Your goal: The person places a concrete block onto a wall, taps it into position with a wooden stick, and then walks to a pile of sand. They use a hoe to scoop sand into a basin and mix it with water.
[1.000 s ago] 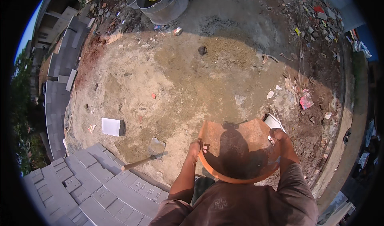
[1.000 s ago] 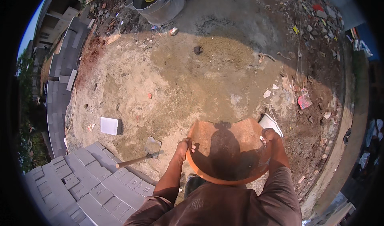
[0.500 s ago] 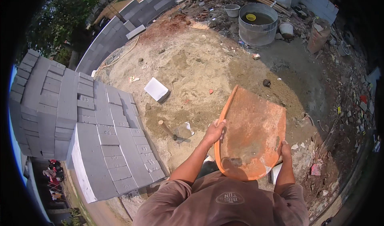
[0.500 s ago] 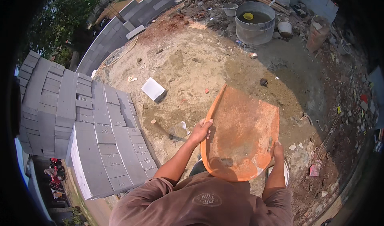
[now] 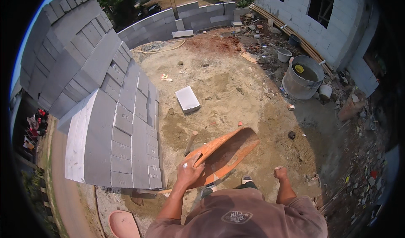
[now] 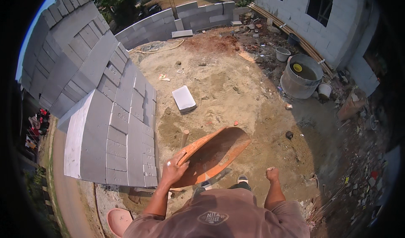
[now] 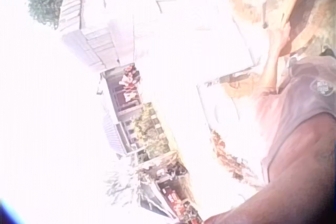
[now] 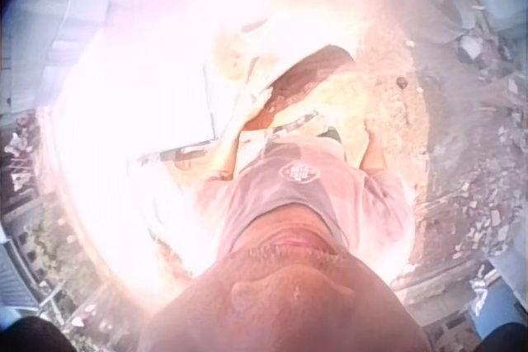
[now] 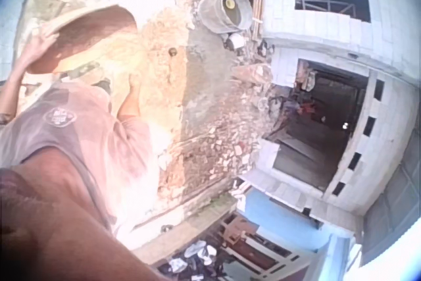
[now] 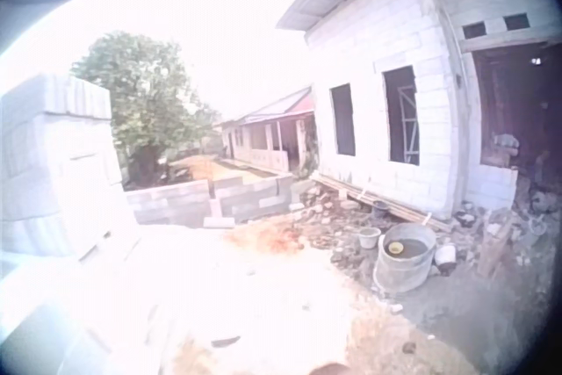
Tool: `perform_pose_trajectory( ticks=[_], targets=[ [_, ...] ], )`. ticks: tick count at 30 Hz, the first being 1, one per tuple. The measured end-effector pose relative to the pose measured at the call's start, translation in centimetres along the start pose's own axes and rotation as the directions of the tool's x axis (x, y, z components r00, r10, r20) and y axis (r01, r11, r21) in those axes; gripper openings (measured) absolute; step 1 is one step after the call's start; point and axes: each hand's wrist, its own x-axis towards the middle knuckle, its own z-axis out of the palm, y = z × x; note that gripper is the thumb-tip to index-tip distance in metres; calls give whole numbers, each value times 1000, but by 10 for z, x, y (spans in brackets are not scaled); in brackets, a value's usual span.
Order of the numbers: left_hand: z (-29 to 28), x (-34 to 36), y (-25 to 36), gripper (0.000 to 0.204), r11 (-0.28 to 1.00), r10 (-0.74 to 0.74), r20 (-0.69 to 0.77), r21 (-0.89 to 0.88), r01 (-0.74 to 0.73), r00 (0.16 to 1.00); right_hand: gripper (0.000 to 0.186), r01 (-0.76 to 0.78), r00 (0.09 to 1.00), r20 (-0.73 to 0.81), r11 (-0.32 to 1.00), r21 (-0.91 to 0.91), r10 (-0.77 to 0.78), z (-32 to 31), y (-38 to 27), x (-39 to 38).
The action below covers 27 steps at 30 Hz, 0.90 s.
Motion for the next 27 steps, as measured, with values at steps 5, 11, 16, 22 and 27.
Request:
perform_pose_trajectory(
  ticks=[5,11,16,22,27],
  targets=[
    [-21,-90,-27,49,914,-206,-290,283,290,934,7,-21,964,219,863,-505,151,-48,88,61],
    [34,-185,-46,51,536,-658,-555,130,834,509,20,266,835,546,818,-510,69,-151,123,125],
    [85,-320,-26,49,107,-732,-677,4,994,81,14,239,861,502,809,-537,79,-117,15,105],
    [172,-414,5,45,-322,-792,-492,-165,932,-361,15,155,853,512,985,-72,-97,-23,-130,133],
    [255,-458,33,37,-409,-706,-605,-75,910,-367,59,658,656,597,737,-154,-461,121,-290,72]
  ],
)
